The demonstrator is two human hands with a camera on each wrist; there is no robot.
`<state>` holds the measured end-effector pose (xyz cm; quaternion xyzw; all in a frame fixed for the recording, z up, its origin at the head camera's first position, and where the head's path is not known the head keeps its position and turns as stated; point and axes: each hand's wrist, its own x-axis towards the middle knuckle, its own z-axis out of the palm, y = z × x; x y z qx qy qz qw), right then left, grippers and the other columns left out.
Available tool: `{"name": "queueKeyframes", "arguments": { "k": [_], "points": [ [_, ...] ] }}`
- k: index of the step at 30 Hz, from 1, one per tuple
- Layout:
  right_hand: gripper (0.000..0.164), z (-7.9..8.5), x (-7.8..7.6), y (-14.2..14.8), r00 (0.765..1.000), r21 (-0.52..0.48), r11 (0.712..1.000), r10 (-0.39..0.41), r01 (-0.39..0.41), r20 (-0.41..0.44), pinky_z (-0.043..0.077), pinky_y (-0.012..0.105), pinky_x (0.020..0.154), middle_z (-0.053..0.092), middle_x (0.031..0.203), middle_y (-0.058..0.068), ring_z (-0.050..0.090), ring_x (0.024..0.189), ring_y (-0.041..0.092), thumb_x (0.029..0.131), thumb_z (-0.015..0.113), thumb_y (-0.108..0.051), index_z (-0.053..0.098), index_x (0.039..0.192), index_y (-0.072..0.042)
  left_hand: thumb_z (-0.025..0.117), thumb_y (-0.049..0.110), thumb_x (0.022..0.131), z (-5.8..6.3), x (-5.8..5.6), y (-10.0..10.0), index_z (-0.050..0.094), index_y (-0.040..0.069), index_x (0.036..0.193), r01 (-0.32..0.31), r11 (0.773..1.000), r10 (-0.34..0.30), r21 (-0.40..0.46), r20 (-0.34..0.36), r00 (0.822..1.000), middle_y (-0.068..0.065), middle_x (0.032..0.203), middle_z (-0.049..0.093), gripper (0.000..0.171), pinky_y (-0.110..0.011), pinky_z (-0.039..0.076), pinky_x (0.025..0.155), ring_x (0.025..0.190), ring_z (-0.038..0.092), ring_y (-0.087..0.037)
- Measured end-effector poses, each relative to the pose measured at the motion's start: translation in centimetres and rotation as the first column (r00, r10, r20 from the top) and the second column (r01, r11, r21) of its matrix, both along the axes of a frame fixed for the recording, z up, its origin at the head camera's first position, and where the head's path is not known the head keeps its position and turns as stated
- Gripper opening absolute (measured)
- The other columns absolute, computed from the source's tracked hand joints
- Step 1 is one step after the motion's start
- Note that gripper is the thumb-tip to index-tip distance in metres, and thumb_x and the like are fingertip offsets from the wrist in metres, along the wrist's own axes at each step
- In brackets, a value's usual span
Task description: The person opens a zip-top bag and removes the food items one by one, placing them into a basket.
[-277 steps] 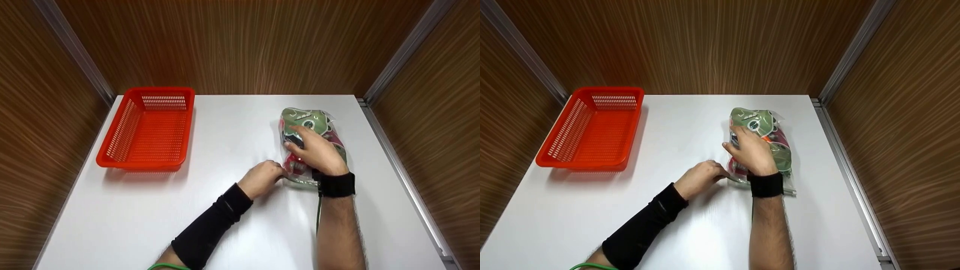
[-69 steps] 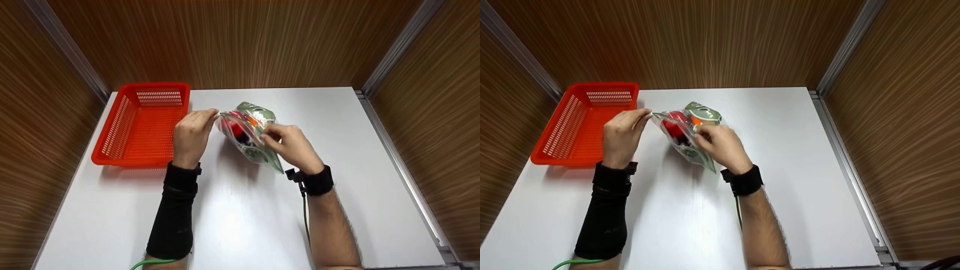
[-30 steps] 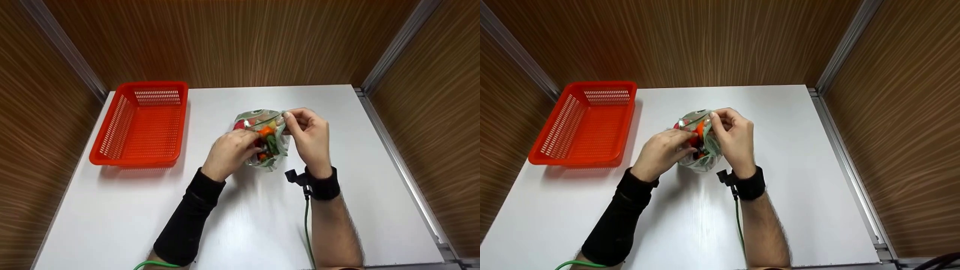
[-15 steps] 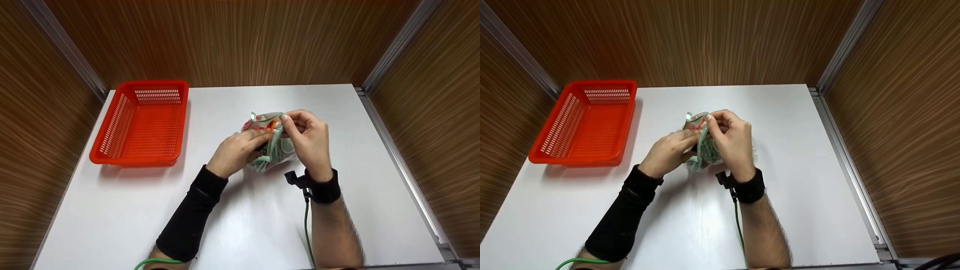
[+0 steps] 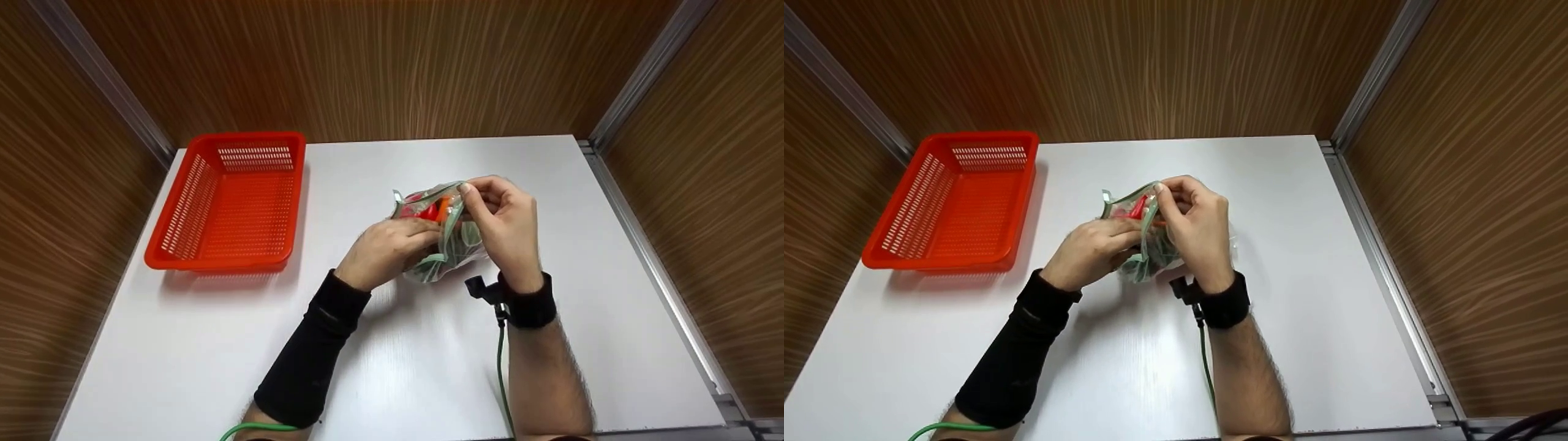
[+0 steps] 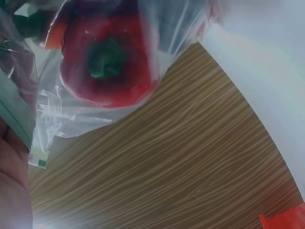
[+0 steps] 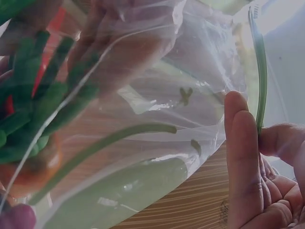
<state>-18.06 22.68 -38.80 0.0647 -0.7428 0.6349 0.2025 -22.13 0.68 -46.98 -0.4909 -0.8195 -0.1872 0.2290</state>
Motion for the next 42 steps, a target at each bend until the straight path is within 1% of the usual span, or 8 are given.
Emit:
{"name": "queueKeyframes", "arguments": {
  "k": [5,10,14,18,25,29,35,42],
  "points": [
    [0.012,-0.1,-0.1,0.0,1.0,0.003,1.0,-0.001,0.001,0.013,0.071,0.025,0.069,0.084,0.09,-0.004,0.081,0.072,0.006,0.11,0.079,-0.005,0.083,0.11,0.007,0.09,0.02,0.105,0.3,-0.1,-0.7,0.085,0.017,0.134,0.003,0.999,-0.002,0.05,-0.021,1.0,0.001,0.131,0.09,0.03,-0.037,0.073,0.102,0.121,0.087,-0.018],
    [0.012,-0.2,-0.3,0.0,1.0,0.01,1.0,-0.007,0.006,0.018,0.071,0.026,0.069,0.085,0.091,-0.002,0.081,0.072,0.006,0.109,0.08,-0.005,0.083,0.11,0.006,0.09,0.021,0.104,0.8,-0.5,-2.1,0.085,0.01,0.131,-0.027,0.986,0.024,0.165,0.025,0.999,-0.005,0.124,0.091,0.029,-0.039,0.074,0.097,0.111,0.089,-0.023],
    [0.012,-0.4,-0.4,0.1,1.0,0.01,1.0,-0.019,0.019,0.018,0.071,0.025,0.069,0.085,0.09,-0.005,0.081,0.071,0.005,0.11,0.08,-0.005,0.084,0.11,0.007,0.089,0.016,0.105,1.5,-0.8,-3.7,0.084,0.007,0.132,-0.053,0.968,0.033,0.244,0.086,0.996,-0.01,0.128,0.09,0.029,-0.04,0.074,0.101,0.114,0.089,-0.027],
    [0.013,-0.5,-0.6,0.2,1.0,-0.004,1.0,-0.019,0.019,0.023,0.07,0.024,0.069,0.085,0.089,-0.007,0.081,0.071,0.004,0.11,0.079,-0.005,0.083,0.111,0.007,0.087,0.013,0.107,2.2,-1.1,-5.0,0.084,0.007,0.135,-0.046,0.955,0.009,0.293,0.125,0.992,-0.009,0.132,0.089,0.028,-0.039,0.072,0.107,0.119,0.088,-0.027],
    [0.012,-0.7,-0.9,0.1,0.999,-0.054,0.998,-0.015,0.017,0.042,0.071,0.026,0.07,0.086,0.09,-0.006,0.081,0.073,0.006,0.11,0.079,-0.004,0.083,0.113,0.007,0.087,0.011,0.107,2.7,-1.3,-6.5,0.084,0.004,0.131,-0.059,0.943,0.002,0.326,0.175,0.985,-0.01,0.129,0.089,0.026,-0.04,0.071,0.109,0.12,0.087,-0.027],
    [0.012,-1.0,-1.3,0.1,0.999,-0.082,0.997,-0.014,0.018,0.042,0.072,0.026,0.071,0.085,0.089,-0.005,0.081,0.074,0.007,0.111,0.078,-0.005,0.083,0.114,0.005,0.087,0.011,0.107,2.5,-1.5,-6.6,0.084,0.003,0.13,-0.113,0.934,0.05,0.338,0.189,0.981,-0.012,0.126,0.09,0.025,-0.042,0.072,0.106,0.116,0.088,-0.027],
    [0.013,-1.7,-2.2,0.0,0.999,-0.092,0.996,0.008,-0.003,0.048,0.073,0.028,0.074,0.086,0.092,-0.003,0.082,0.075,0.008,0.113,0.076,-0.006,0.082,0.116,0.005,0.086,0.011,0.108,1.7,-2.0,-5.8,0.083,0.004,0.129,-0.204,0.92,0.156,0.335,0.166,0.974,-0.012,0.125,0.09,0.022,-0.04,0.073,0.104,0.113,0.089,-0.027],
    [0.013,-2.9,-3.5,-0.2,0.995,-0.094,0.996,0.016,-0.007,0.094,0.073,0.028,0.075,0.088,0.096,-0.003,0.083,0.078,0.009,0.113,0.076,-0.006,0.08,0.12,0.005,0.085,0.011,0.109,0.5,-2.7,-5.2,0.084,0.002,0.126,-0.323,0.885,0.276,0.335,0.181,0.944,-0.014,0.126,0.09,0.019,-0.042,0.073,0.106,0.116,0.089,-0.03]
  ]
}}
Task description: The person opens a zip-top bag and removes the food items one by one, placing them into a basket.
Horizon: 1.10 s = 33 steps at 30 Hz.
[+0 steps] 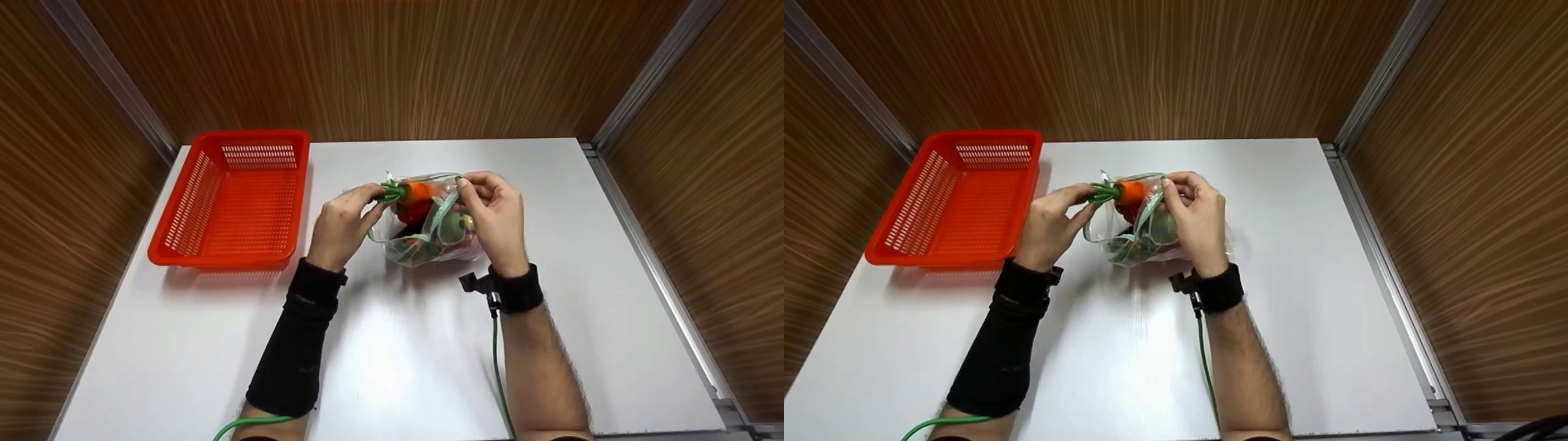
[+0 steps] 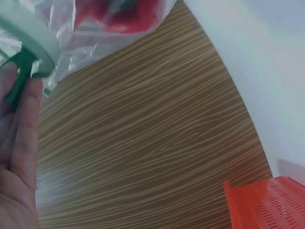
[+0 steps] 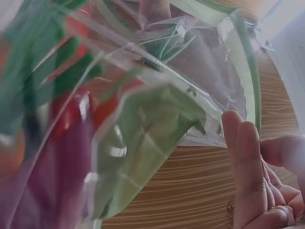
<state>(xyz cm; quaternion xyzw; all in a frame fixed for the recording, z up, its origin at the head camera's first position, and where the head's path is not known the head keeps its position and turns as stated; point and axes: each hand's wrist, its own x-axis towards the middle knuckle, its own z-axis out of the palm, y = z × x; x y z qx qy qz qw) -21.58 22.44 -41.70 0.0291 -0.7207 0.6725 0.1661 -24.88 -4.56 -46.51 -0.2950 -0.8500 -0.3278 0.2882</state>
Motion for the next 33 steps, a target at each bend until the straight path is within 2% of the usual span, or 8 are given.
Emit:
{"name": "queueKeyframes", "arguments": {
  "k": [4,9,16,19,24,28,33],
  "points": [
    [0.015,-0.5,-0.5,-0.2,1.0,0.004,1.0,0.016,-0.017,0.024,0.073,0.027,0.077,0.087,0.096,-0.003,0.084,0.081,0.008,0.113,0.075,-0.006,0.079,0.12,0.006,0.084,0.012,0.11,0.1,-0.1,-0.4,0.084,0.001,0.127,-0.021,1.0,0.021,0.013,0.044,0.999,-0.016,0.127,0.089,0.021,-0.043,0.073,0.106,0.116,0.089,-0.032],
    [0.017,-0.6,-0.6,-0.4,1.0,0.012,1.0,0.009,-0.01,0.023,0.073,0.026,0.076,0.088,0.096,-0.001,0.084,0.081,0.007,0.113,0.075,-0.007,0.08,0.12,0.007,0.085,0.01,0.108,1.2,0.3,-1.5,0.084,0.0,0.128,0.003,0.999,-0.006,0.04,0.073,0.997,-0.017,0.128,0.089,0.022,-0.043,0.072,0.108,0.117,0.088,-0.033],
    [0.016,-0.7,-0.7,-0.4,1.0,0.015,1.0,0.003,-0.003,0.0,0.073,0.027,0.077,0.088,0.101,0.007,0.084,0.082,0.008,0.112,0.076,-0.006,0.08,0.121,0.007,0.085,0.008,0.108,2.9,1.1,-3.2,0.084,-0.002,0.128,0.055,0.996,-0.058,0.068,0.047,0.997,-0.018,0.128,0.089,0.023,-0.04,0.072,0.108,0.118,0.088,-0.032],
    [0.015,-0.7,-0.7,-0.3,1.0,0.014,1.0,-0.009,0.009,-0.004,0.073,0.027,0.076,0.088,0.101,0.007,0.084,0.081,0.008,0.112,0.076,-0.005,0.08,0.121,0.006,0.086,0.01,0.108,3.7,1.6,-4.2,0.084,-0.002,0.129,0.049,0.992,-0.052,0.116,0.03,0.998,-0.017,0.128,0.089,0.024,-0.038,0.072,0.107,0.119,0.088,-0.031],
    [0.015,-0.8,-0.8,-0.2,1.0,0.018,1.0,-0.017,0.017,-0.009,0.073,0.026,0.076,0.089,0.099,0.007,0.085,0.082,0.007,0.113,0.076,-0.006,0.081,0.12,0.006,0.088,0.015,0.107,5.0,2.2,-6.8,0.085,-0.002,0.129,-0.006,0.974,0.003,0.228,0.013,1.0,-0.015,0.128,0.09,0.028,-0.034,0.072,0.106,0.118,0.089,-0.029],
    [0.014,-0.7,-0.7,0.0,1.0,0.016,1.0,-0.015,0.015,-0.007,0.073,0.027,0.076,0.088,0.099,0.004,0.084,0.081,0.008,0.113,0.076,-0.006,0.081,0.12,0.006,0.088,0.02,0.107,5.6,2.7,-8.9,0.085,-0.002,0.132,-0.073,0.954,0.069,0.292,0.026,0.997,-0.014,0.131,0.09,0.034,-0.023,0.068,0.107,0.118,0.089,-0.028],
    [0.013,-0.5,-0.6,0.0,1.0,0.007,1.0,-0.014,0.014,-0.006,0.073,0.027,0.076,0.086,0.099,0.0,0.084,0.08,0.008,0.112,0.076,-0.005,0.081,0.119,0.006,0.089,0.016,0.105,6.0,3.2,-11.0,0.084,-0.004,0.134,-0.167,0.91,0.154,0.379,0.064,0.986,-0.017,0.131,0.089,0.036,-0.014,0.065,0.106,0.118,0.089,-0.034]
  ]
}}
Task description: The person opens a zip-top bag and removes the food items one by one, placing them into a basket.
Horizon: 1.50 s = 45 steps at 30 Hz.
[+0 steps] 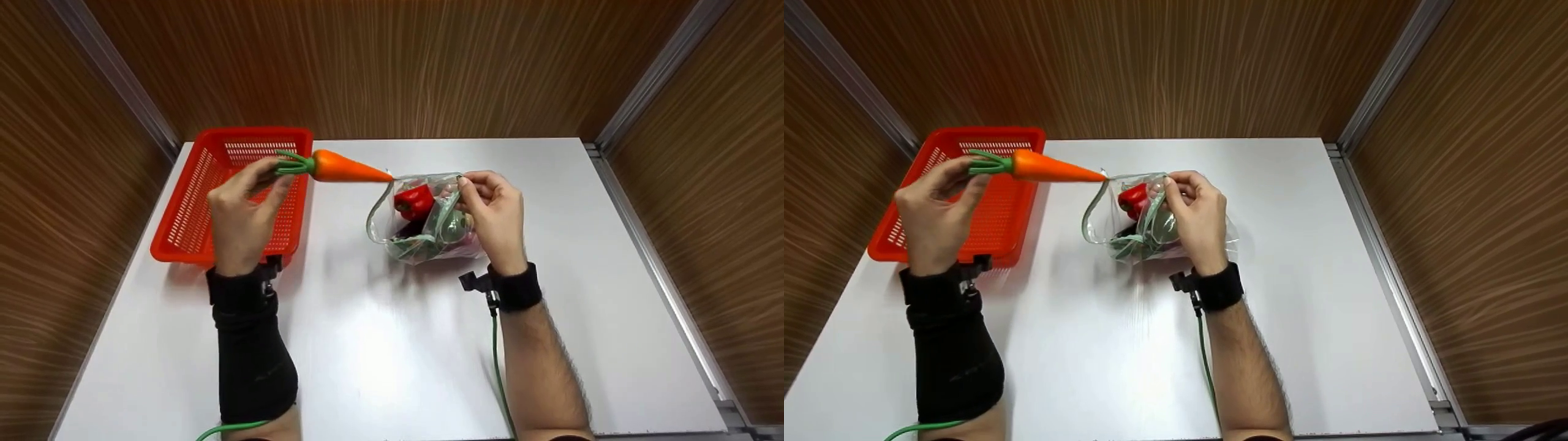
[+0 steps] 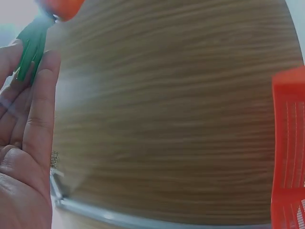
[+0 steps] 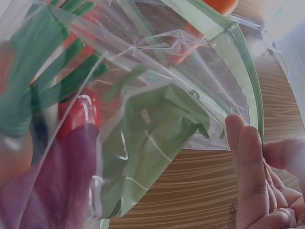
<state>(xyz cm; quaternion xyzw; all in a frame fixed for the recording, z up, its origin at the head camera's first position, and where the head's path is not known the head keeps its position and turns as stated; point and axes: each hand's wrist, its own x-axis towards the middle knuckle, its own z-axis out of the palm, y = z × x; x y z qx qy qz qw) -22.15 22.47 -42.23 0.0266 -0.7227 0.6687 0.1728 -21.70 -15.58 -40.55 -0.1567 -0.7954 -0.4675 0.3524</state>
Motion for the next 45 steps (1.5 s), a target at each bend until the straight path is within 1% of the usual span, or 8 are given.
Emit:
{"name": "queueKeyframes", "arguments": {
  "k": [4,8,11,16,21,32,38,45],
  "points": [
    [0.014,0.1,0.1,0.0,1.0,0.004,1.0,-0.007,0.007,-0.002,0.072,0.025,0.076,0.088,0.098,0.0,0.084,0.081,0.007,0.112,0.076,-0.005,0.081,0.119,0.005,0.09,0.015,0.105,0.1,0.2,-1.3,0.084,-0.005,0.134,-0.107,0.991,0.106,0.076,0.02,0.994,-0.018,0.131,0.089,0.036,-0.016,0.066,0.106,0.118,0.088,-0.035],
    [0.014,0.2,0.2,0.2,1.0,0.021,1.0,-0.019,0.019,-0.004,0.073,0.026,0.076,0.089,0.097,0.001,0.084,0.081,0.007,0.113,0.076,-0.007,0.081,0.12,0.004,0.09,0.018,0.106,-0.2,-0.1,-2.5,0.085,-0.003,0.135,-0.232,0.965,0.226,0.123,0.06,0.972,-0.015,0.133,0.088,0.036,-0.017,0.065,0.108,0.122,0.088,-0.03],
    [0.014,0.2,0.2,0.3,1.0,0.034,0.999,-0.025,0.026,-0.008,0.073,0.027,0.076,0.089,0.097,0.002,0.084,0.08,0.007,0.113,0.076,-0.008,0.082,0.12,0.004,0.088,0.019,0.107,-0.9,-0.7,-3.4,0.084,-0.002,0.136,-0.304,0.946,0.293,0.113,0.105,0.95,-0.015,0.136,0.088,0.036,-0.018,0.066,0.109,0.124,0.087,-0.027],
    [0.014,0.1,0.2,0.5,0.999,0.045,0.998,-0.037,0.037,-0.004,0.073,0.028,0.075,0.089,0.098,0.003,0.084,0.078,0.008,0.113,0.076,-0.008,0.082,0.119,0.003,0.085,0.017,0.109,-2.0,-1.7,-4.1,0.084,-0.001,0.138,-0.362,0.932,0.348,0.035,0.206,0.915,-0.016,0.139,0.086,0.034,-0.031,0.068,0.112,0.126,0.087,-0.027],
    [0.014,0.1,0.2,0.6,0.999,0.041,0.999,-0.035,0.036,-0.008,0.073,0.026,0.076,0.088,0.098,0.003,0.083,0.078,0.008,0.112,0.076,-0.007,0.082,0.118,0.004,0.083,0.015,0.111,-2.9,-2.5,-4.3,0.082,-0.001,0.138,-0.358,0.933,0.351,-0.031,0.285,0.892,-0.018,0.14,0.086,0.031,-0.041,0.069,0.114,0.127,0.086,-0.031],
    [0.014,0.1,0.2,0.6,1.0,0.041,0.999,-0.029,0.029,-0.004,0.073,0.028,0.077,0.089,0.099,0.003,0.083,0.078,0.009,0.113,0.076,-0.008,0.082,0.119,0.003,0.082,0.01,0.111,-4.0,-3.2,-4.4,0.083,-0.002,0.134,-0.308,0.945,0.325,-0.11,0.422,0.846,-0.023,0.137,0.085,0.026,-0.046,0.071,0.11,0.125,0.086,-0.037],
    [0.014,0.2,0.2,0.5,1.0,0.041,0.999,-0.029,0.029,-0.008,0.072,0.027,0.074,0.088,0.094,-0.003,0.083,0.077,0.008,0.112,0.076,-0.008,0.082,0.119,0.003,0.081,0.01,0.112,-4.1,-3.0,-4.8,0.082,-0.002,0.136,-0.281,0.949,0.315,-0.145,0.513,0.798,-0.024,0.138,0.085,0.027,-0.047,0.071,0.11,0.126,0.086,-0.036],
    [0.014,0.3,0.2,0.3,0.999,0.039,0.999,-0.024,0.025,-0.022,0.071,0.023,0.073,0.088,0.093,-0.002,0.082,0.078,0.005,0.112,0.077,-0.008,0.082,0.118,0.004,0.079,0.007,0.111,-4.1,-2.6,-5.5,0.079,-0.008,0.137,-0.228,0.955,0.297,-0.19,0.58,0.758,-0.03,0.138,0.083,0.029,-0.052,0.07,0.111,0.128,0.084,-0.044]
  ]
}}
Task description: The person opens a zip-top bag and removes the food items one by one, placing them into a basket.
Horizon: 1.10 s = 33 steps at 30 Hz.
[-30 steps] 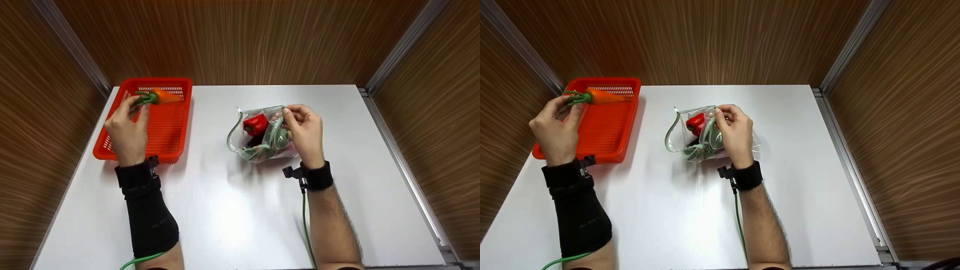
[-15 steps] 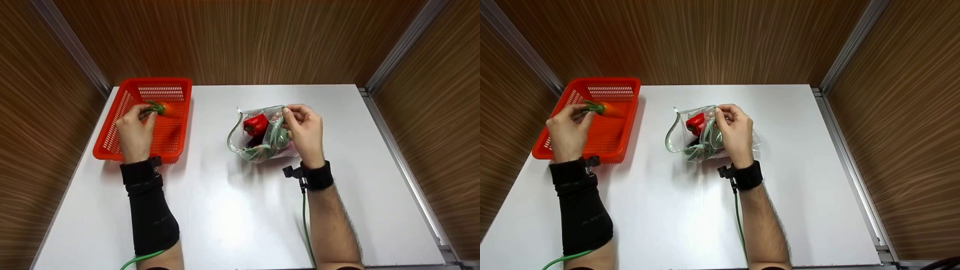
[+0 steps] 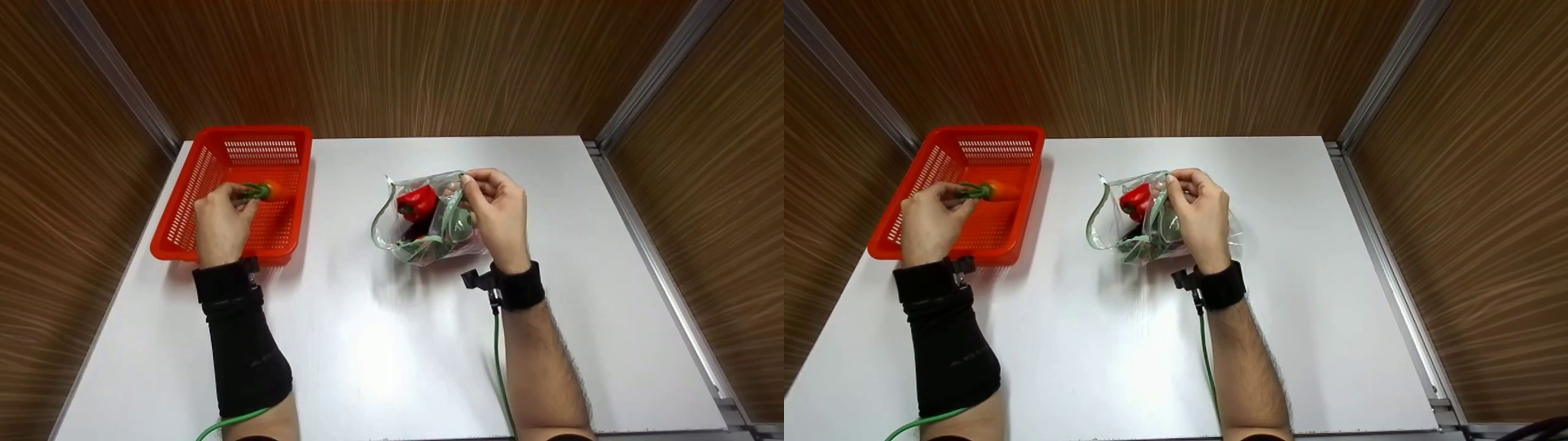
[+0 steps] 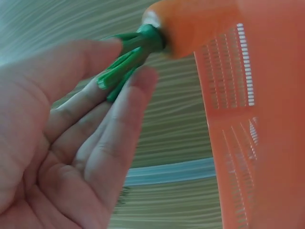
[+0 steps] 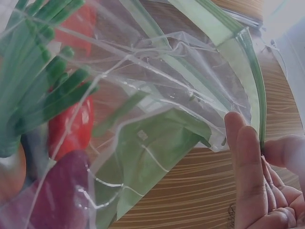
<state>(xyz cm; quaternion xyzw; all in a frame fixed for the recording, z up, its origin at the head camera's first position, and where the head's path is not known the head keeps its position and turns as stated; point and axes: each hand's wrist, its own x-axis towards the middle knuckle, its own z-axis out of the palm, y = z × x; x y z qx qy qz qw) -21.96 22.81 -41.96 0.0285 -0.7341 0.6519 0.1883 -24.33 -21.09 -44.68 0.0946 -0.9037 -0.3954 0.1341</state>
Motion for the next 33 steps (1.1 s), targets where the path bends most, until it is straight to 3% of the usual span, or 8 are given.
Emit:
{"name": "queueKeyframes", "arguments": {
  "k": [6,11,15,18,23,28,33],
  "points": [
    [0.015,0.0,0.0,0.0,1.0,0.001,1.0,0.004,-0.004,0.005,0.071,0.024,0.074,0.088,0.092,-0.002,0.082,0.079,0.005,0.113,0.076,-0.008,0.082,0.118,0.004,0.082,0.004,0.109,-0.3,0.3,-0.5,0.077,-0.01,0.14,0.089,0.993,-0.076,-0.083,0.142,0.987,-0.035,0.139,0.08,0.034,-0.06,0.066,0.117,0.132,0.08,-0.051],
    [0.015,0.0,0.0,0.0,1.0,0.006,1.0,0.006,-0.006,0.009,0.072,0.025,0.074,0.087,0.093,-0.003,0.082,0.079,0.005,0.112,0.077,-0.009,0.082,0.119,0.004,0.081,0.003,0.11,-0.5,0.3,-0.9,0.075,-0.009,0.145,0.188,0.979,-0.158,-0.076,0.294,0.943,-0.036,0.142,0.078,0.038,-0.063,0.062,0.122,0.135,0.076,-0.052],
    [0.015,0.0,0.0,0.1,1.0,0.013,1.0,0.002,-0.002,0.017,0.072,0.026,0.074,0.087,0.092,-0.003,0.082,0.078,0.005,0.112,0.077,-0.01,0.082,0.119,0.003,0.079,0.008,0.112,-0.7,0.3,-0.9,0.075,-0.006,0.147,0.228,0.971,-0.184,-0.068,0.392,0.901,-0.032,0.141,0.08,0.038,-0.059,0.064,0.117,0.128,0.076,-0.046],
    [0.016,0.0,0.0,0.1,1.0,0.013,1.0,0.0,0.0,0.021,0.072,0.026,0.074,0.087,0.092,-0.003,0.082,0.079,0.005,0.112,0.076,-0.01,0.082,0.119,0.003,0.079,0.011,0.112,-0.7,0.3,-0.8,0.075,-0.005,0.149,0.231,0.97,-0.179,-0.076,0.422,0.889,-0.031,0.139,0.08,0.04,-0.055,0.065,0.11,0.121,0.074,-0.042],
    [0.015,0.2,0.0,0.0,1.0,0.011,1.0,0.002,-0.002,0.024,0.072,0.024,0.073,0.087,0.092,-0.004,0.082,0.078,0.004,0.112,0.076,-0.009,0.082,0.119,0.003,0.079,0.012,0.112,-0.5,0.4,-0.7,0.074,-0.006,0.15,0.23,0.969,-0.183,-0.085,0.377,0.908,-0.031,0.142,0.08,0.043,-0.058,0.063,0.114,0.125,0.074,-0.045],
    [0.015,0.3,-0.1,0.0,1.0,0.017,1.0,0.005,-0.006,0.02,0.07,0.022,0.073,0.087,0.092,-0.005,0.081,0.078,0.002,0.112,0.076,-0.008,0.082,0.119,0.004,0.078,0.012,0.113,0.3,0.8,0.2,0.073,-0.007,0.151,0.231,0.969,-0.202,-0.092,0.251,0.947,-0.03,0.15,0.078,0.043,-0.063,0.06,0.125,0.142,0.075,-0.049],
    [0.015,0.2,-0.1,0.0,1.0,0.011,1.0,0.01,-0.01,0.02,0.071,0.023,0.074,0.088,0.093,-0.003,0.083,0.08,0.003,0.112,0.076,-0.007,0.081,0.119,0.005,0.08,0.016,0.113,1.4,1.1,1.9,0.074,-0.004,0.152,0.245,0.963,-0.228,-0.114,0.146,0.963,-0.026,0.159,0.073,0.044,-0.062,0.06,0.126,0.147,0.073,-0.046]
  ]
}}
